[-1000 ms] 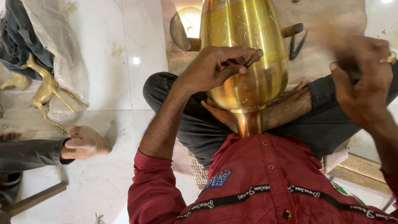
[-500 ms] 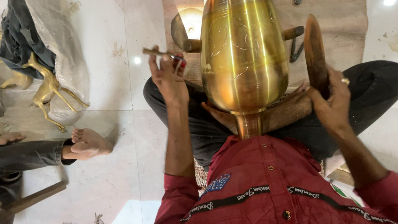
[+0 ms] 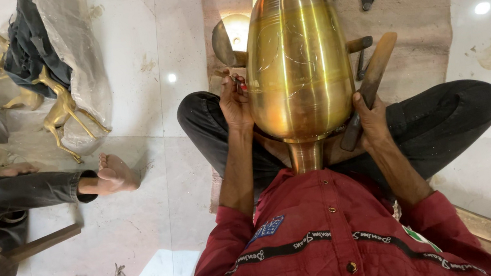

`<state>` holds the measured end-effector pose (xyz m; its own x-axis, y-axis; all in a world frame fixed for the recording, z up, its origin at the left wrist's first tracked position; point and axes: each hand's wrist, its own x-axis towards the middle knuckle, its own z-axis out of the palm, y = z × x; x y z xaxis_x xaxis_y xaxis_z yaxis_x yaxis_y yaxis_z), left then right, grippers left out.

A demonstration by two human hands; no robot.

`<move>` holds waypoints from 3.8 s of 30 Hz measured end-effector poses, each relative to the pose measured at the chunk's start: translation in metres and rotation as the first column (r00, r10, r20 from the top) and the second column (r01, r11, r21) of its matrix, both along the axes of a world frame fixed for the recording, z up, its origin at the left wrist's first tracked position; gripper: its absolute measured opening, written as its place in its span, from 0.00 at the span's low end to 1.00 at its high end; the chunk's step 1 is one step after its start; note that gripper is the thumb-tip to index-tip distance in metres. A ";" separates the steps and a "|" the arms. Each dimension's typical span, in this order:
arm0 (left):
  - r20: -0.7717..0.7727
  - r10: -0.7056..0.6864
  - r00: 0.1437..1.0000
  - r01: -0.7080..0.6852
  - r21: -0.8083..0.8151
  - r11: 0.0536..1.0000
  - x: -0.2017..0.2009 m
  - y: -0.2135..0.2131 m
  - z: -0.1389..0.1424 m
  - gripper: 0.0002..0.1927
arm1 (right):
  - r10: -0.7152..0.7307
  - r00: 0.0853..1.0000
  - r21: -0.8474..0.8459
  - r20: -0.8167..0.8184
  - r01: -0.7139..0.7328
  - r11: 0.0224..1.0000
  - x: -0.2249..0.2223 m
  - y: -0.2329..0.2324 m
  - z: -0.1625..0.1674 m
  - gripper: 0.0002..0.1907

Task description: The person sits cross-legged on the floor holding a large brass vessel on their lap. They hold a small punch against the vessel's surface and strike it with a wooden mallet, working over the surface and repositioning the punch to shape or decorate the brass.

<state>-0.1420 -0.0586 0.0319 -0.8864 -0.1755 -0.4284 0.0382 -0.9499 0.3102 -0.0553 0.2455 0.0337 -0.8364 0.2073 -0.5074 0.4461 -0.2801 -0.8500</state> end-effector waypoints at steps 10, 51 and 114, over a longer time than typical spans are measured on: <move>-0.128 -0.049 0.991 0.010 -0.286 0.958 0.005 -0.007 0.039 0.16 | 0.077 0.996 -0.318 0.050 -0.057 0.946 0.001 -0.026 -0.013 0.55; -0.217 -0.949 0.227 0.217 -0.939 0.267 -0.100 0.005 0.094 0.24 | 0.807 0.524 0.959 0.273 -0.082 -0.271 -0.083 0.063 0.189 0.31; -0.109 -0.721 0.684 0.205 -0.920 0.333 -0.055 0.024 0.085 0.28 | 0.969 0.247 0.999 0.029 -0.040 -0.020 -0.193 0.000 0.246 0.30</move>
<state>-0.1972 -0.0343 0.1174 -0.9421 0.3209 0.0974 0.0489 -0.1559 0.9866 -0.2481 0.2452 0.2801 -0.7061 -0.6884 0.1659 -0.7016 0.6484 -0.2954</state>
